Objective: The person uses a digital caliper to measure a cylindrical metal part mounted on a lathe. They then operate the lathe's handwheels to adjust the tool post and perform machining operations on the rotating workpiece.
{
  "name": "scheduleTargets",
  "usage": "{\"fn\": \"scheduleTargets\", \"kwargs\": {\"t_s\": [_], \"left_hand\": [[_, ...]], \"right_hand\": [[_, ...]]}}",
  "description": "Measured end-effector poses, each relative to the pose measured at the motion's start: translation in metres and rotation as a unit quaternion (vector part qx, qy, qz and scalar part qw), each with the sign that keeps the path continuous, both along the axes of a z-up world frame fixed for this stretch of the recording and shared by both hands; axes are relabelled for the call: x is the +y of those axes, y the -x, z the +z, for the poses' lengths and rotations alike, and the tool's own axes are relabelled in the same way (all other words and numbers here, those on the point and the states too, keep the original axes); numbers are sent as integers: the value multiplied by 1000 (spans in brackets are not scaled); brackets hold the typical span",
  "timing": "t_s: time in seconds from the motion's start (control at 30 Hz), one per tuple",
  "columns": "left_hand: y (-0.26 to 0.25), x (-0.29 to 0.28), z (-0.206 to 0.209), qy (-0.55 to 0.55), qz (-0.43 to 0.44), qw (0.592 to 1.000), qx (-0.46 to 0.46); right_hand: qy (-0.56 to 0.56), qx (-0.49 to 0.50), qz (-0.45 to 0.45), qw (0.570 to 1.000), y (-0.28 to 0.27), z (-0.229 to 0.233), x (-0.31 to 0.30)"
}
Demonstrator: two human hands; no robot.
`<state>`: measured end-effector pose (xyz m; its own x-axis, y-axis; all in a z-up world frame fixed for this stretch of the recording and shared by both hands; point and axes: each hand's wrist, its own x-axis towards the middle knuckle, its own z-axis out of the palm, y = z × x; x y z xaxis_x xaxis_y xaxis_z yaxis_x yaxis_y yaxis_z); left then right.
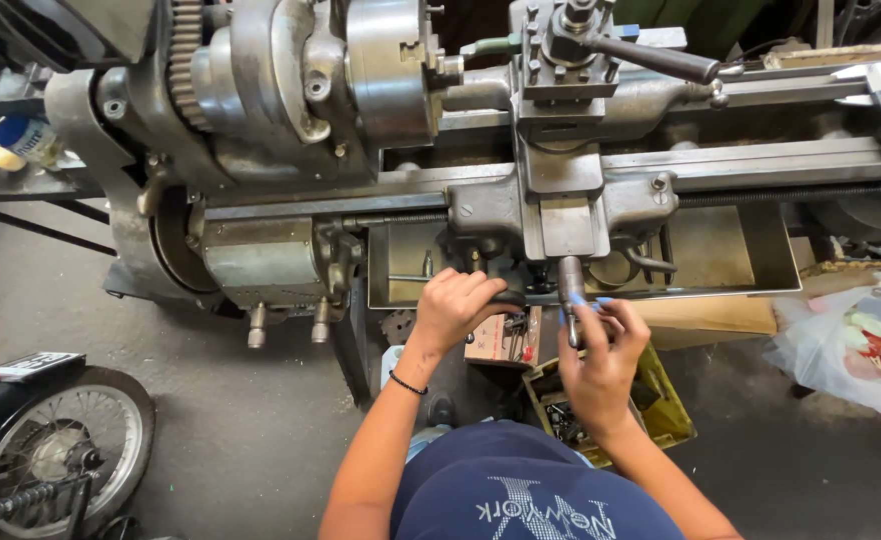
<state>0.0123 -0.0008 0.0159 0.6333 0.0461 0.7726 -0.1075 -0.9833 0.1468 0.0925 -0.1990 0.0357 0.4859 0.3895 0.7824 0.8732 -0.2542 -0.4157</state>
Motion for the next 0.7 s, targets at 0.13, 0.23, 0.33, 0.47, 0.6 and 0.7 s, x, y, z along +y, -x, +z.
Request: {"fn": "scheduleTargets", "kwargs": {"t_s": [0.13, 0.23, 0.33, 0.47, 0.6, 0.7], "left_hand": [[3, -1, 1, 27, -12, 1000, 8], [2, 0, 2, 48, -18, 999, 9], [5, -1, -2, 96, -29, 995, 8], [7, 0, -10, 210, -35, 977, -16], [8, -2, -12, 226, -29, 973, -23], [7, -1, -12, 230, -28, 972, -28]], "right_hand": [[25, -169, -53, 984, -2, -12, 3], [56, -210, -26, 976, -5, -3, 3], [76, -229, 11, 970, -6, 13, 3], [65, -219, 60, 972, -8, 21, 5], [61, -224, 93, 968, -13, 11, 6], [69, -224, 115, 965, -17, 6, 7]]}}
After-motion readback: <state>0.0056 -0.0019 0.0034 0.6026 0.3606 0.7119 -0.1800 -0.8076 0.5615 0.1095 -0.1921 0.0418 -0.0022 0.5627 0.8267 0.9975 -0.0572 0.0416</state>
